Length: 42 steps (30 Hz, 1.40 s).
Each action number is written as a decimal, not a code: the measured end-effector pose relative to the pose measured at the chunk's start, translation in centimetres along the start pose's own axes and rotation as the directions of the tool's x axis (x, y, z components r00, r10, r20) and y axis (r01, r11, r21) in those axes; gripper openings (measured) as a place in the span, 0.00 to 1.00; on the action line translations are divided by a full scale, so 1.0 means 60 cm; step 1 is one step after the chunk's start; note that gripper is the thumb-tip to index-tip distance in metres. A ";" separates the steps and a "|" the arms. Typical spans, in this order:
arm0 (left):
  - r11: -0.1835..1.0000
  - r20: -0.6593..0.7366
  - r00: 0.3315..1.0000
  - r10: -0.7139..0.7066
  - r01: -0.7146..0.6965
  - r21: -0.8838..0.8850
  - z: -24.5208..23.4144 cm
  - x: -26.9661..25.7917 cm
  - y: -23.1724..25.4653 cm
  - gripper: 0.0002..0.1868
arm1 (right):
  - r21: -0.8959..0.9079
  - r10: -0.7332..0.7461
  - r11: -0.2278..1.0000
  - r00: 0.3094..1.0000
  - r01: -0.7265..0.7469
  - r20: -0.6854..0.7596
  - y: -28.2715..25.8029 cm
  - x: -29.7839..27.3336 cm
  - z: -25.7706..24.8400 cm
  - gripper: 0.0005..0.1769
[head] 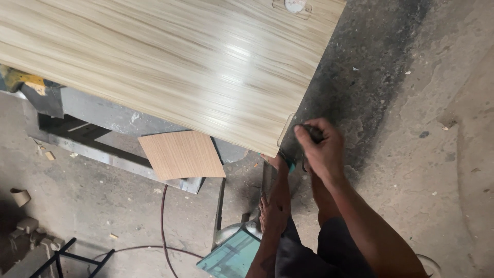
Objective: The person sands the edges and surface of a wooden board using a sanding block. They then use a paintbrush to apply a finish to the board.
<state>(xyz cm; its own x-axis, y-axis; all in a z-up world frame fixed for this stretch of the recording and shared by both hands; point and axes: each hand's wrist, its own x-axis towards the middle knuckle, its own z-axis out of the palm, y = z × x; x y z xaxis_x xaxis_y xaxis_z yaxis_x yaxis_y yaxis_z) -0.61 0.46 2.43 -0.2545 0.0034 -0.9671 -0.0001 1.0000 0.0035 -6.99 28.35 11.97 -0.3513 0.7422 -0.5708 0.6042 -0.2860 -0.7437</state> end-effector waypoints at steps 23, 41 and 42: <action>1.000 -0.004 1.000 0.022 -0.022 0.003 0.001 0.002 -0.009 0.37 | -0.029 -0.025 0.999 0.996 0.023 -0.083 -0.022 0.034 0.008 0.07; 1.000 0.020 1.000 0.008 -0.008 0.022 0.001 0.013 -0.020 0.39 | 0.610 0.115 0.766 0.977 -0.203 0.181 0.044 -0.041 -0.044 0.08; 0.999 0.026 1.000 0.011 -0.012 0.047 0.001 0.017 -0.019 0.33 | 0.584 0.134 0.784 0.976 -0.210 0.171 0.057 -0.042 -0.054 0.09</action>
<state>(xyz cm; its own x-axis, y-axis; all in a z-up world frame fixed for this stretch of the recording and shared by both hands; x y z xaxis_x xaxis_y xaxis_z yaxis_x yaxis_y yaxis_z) -0.82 -0.70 1.42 -0.2296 0.0139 -0.9732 0.0480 0.9988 0.0029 -1.69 27.46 11.99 -0.3845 0.5822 -0.7164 0.1294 -0.7344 -0.6663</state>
